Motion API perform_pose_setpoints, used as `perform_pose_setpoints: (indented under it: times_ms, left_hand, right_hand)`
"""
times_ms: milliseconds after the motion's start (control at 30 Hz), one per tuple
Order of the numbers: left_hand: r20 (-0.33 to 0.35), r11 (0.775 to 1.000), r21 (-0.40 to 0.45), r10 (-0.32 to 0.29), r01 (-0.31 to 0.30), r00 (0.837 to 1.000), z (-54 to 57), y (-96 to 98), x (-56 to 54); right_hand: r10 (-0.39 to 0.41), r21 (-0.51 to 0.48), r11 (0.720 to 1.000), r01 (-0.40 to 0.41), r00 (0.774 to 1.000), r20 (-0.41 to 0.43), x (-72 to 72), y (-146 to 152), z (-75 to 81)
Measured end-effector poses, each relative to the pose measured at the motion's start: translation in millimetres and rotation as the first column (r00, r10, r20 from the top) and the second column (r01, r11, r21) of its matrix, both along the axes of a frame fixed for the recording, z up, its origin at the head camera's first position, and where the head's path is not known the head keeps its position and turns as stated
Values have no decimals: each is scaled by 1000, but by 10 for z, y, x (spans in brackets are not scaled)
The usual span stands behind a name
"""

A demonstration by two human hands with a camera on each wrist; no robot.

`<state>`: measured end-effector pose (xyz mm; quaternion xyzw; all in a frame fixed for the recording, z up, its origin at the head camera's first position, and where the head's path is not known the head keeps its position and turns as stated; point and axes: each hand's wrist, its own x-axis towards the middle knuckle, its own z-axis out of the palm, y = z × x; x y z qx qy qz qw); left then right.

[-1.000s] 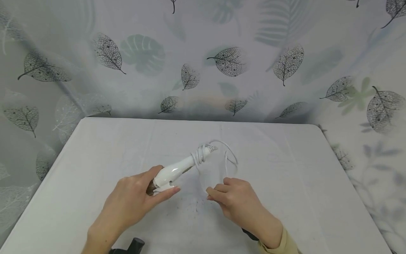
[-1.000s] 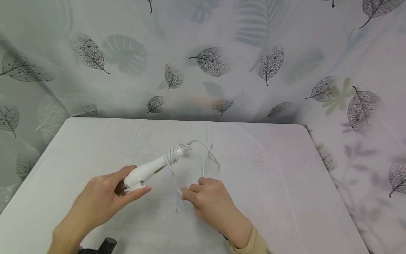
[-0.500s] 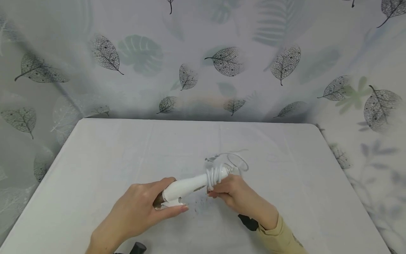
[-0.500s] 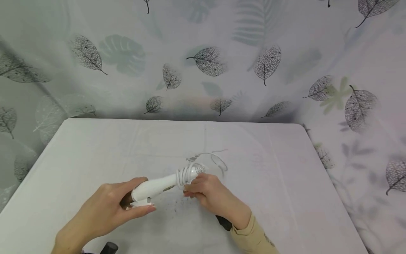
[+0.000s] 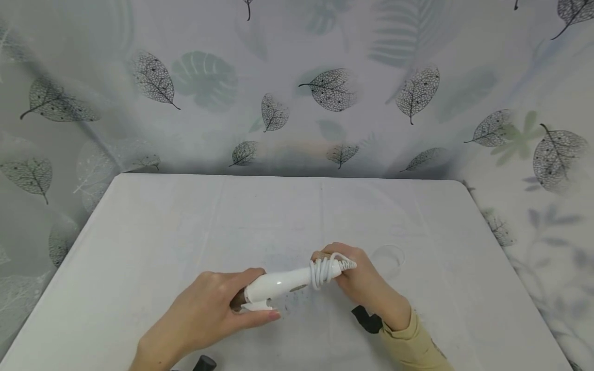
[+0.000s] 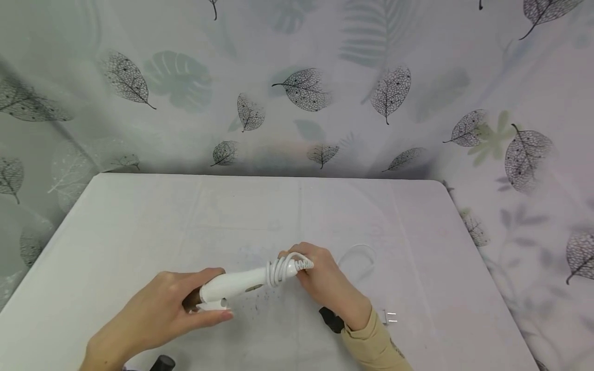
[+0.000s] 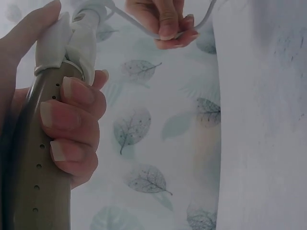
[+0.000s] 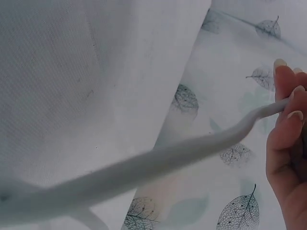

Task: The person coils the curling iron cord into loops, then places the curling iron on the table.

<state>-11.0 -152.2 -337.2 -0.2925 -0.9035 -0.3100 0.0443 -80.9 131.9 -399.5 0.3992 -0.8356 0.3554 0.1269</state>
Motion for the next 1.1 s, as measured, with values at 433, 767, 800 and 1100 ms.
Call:
perform_pose_setpoints:
  times_ms: [433,767,800,1100]
  left_hand:
    - [74,995,-23,-92,94,993,-50,62,27]
    - [86,988,-31,-148,151,985,-99,116,12]
    - [87,988,-39,-144,148,986,-101,121,11]
    - [127,989,-58,-131,139,983,-94,126,17]
  right_hand:
    - [63,-174,983,-62,998,1,-23,-30,-9]
    - [10,-207,977,-40,989,-145,-81,-30,36]
    - [8,-207,978,-36,991,-133,-81,-22,42]
    - [-17,-190,982,20,1000,21,-59,61,77]
